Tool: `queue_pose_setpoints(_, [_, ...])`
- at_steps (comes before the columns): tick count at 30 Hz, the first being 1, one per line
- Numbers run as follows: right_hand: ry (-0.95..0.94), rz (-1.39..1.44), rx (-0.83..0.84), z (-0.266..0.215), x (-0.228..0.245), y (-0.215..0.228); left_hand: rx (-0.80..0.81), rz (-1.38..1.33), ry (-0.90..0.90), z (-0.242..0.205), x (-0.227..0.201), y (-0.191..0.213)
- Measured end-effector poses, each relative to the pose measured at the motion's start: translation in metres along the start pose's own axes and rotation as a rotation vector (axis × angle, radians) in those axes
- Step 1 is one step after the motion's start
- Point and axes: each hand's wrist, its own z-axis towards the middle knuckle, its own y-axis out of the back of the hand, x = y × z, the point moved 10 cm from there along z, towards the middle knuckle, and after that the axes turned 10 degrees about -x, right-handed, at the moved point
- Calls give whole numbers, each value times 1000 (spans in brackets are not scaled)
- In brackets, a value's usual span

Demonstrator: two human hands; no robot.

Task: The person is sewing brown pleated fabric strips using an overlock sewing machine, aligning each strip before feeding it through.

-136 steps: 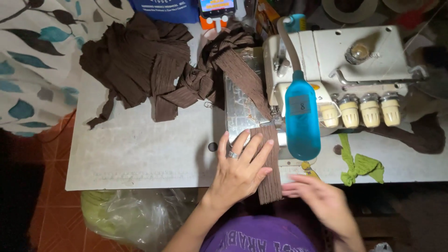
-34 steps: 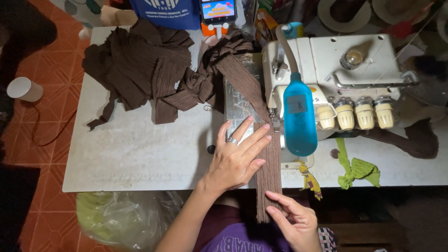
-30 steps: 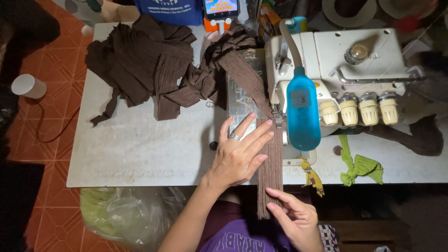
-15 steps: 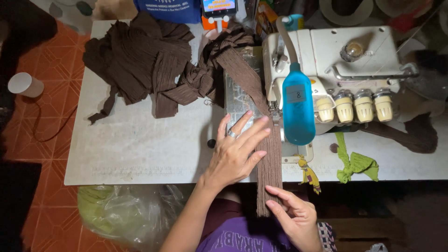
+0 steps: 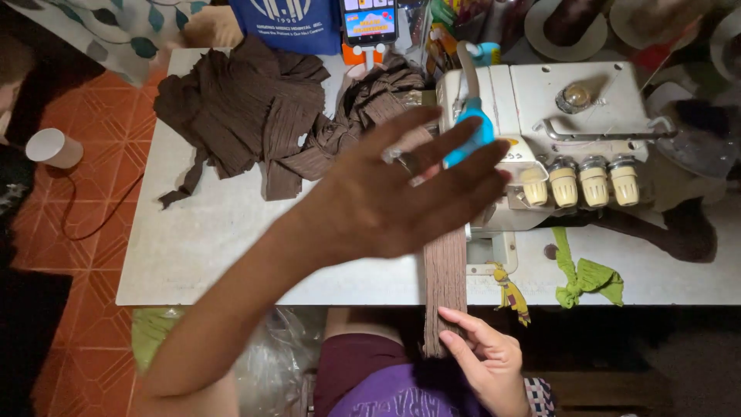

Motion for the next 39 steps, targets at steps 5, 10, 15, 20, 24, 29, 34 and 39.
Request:
queue_pose_setpoints(5, [5,-84,1,2,2,-2,96,-108,-32,-14,31,24])
queue_pose_setpoints(10, [-37,-82,-7,3,-2,-3,101,74,-146,-37,33,32])
queue_pose_setpoints(15, [-36,-87,11,3,4,-2,113,138,-165,-47,30,26])
queue_pose_setpoints(20, [-103,47,-29,-1,-9,6,-85,-31,559,-110,31,17])
queue_pose_setpoints(24, [-129,124,24,-2,-9,2,-25,-69,775,-126,-34,-17])
queue_pose_setpoints(29, [-130,55,16,-9,-23,3,135,-38,758,-129,-64,-63])
queue_pose_setpoints(34, [-144,46,6,-10,-22,4,215,-32,733,-135,-58,-72])
queue_pose_setpoints(39, [-122,37,12,-5,-21,2,231,-125,794,-144,-46,-81])
